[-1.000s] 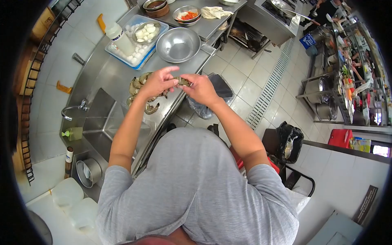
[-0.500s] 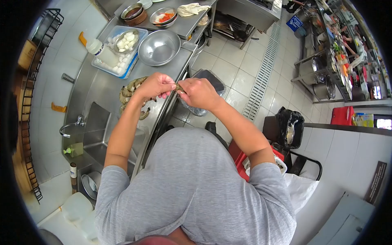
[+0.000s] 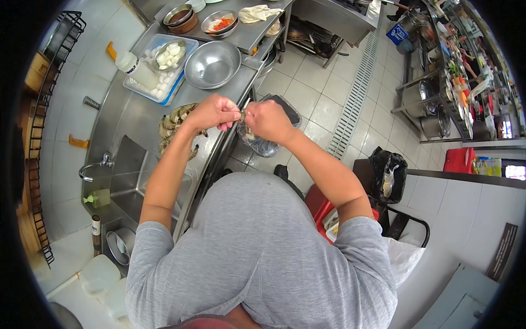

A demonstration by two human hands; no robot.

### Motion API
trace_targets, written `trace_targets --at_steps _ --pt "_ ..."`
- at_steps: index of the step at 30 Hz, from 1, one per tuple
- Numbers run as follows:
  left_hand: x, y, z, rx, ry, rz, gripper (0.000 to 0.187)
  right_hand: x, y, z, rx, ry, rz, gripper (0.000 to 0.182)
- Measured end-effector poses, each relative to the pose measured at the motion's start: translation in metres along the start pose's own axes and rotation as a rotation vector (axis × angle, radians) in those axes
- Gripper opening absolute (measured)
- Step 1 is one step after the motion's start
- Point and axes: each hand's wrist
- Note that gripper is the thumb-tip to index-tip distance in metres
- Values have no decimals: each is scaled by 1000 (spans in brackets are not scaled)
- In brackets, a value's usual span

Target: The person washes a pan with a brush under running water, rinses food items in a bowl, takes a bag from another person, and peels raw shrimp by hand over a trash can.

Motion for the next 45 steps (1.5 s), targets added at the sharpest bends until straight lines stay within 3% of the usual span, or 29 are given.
trace_targets --at_steps 3,6,9,11,13,16,19,25,28,31,34,37,40,45 --pt "-1 -3 -1 15 -56 0 13 -10 12 6 126 -333 338 16" --pt "-7 -9 -1 -7 -92 -41 13 -32 13 4 225 -645 899 14" --pt "-5 -15 -1 -5 -119 -151 13 -35 18 3 335 -742 860 13" --pt "-8 -16 -4 -14 -120 -238 13 -38 9 -7 266 -752 880 13" --pt "0 -13 9 -64 -167 -268 14 -43 1 -13 174 -716 863 10" --pt "4 -8 16 -94 -163 -326 16 -42 0 -20 -52 -632 563 7" --pt "8 -5 24 -67 -137 -394 18 -48 6 -22 21 -472 35 12" --pt "21 -4 41 -44 -173 -494 21 -107 -33 -51 -8 -274 -190 20" --pt "18 -5 45 -59 -177 -516 22 -69 -2 -39 -210 -413 315 31" --pt "14 -6 48 13 -177 -583 22 -36 23 -21 -242 -145 370 39" --pt "9 -6 52 103 -170 -665 21 -25 42 -11 -78 -48 203 38" --pt "8 -7 54 139 -165 -716 19 -24 44 -11 -128 -99 261 39" --pt "3 -9 53 170 -173 -739 18 -16 57 -8 -88 -44 187 35" --pt "8 -16 59 263 -200 -848 13 -30 55 -16 -25 -138 246 32"
Point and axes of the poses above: each hand's wrist, its own z-axis towards the middle knuckle, its own y-axis out of the back of the hand, x = y × z, and after that the axes turned 10 degrees about y, right-handed
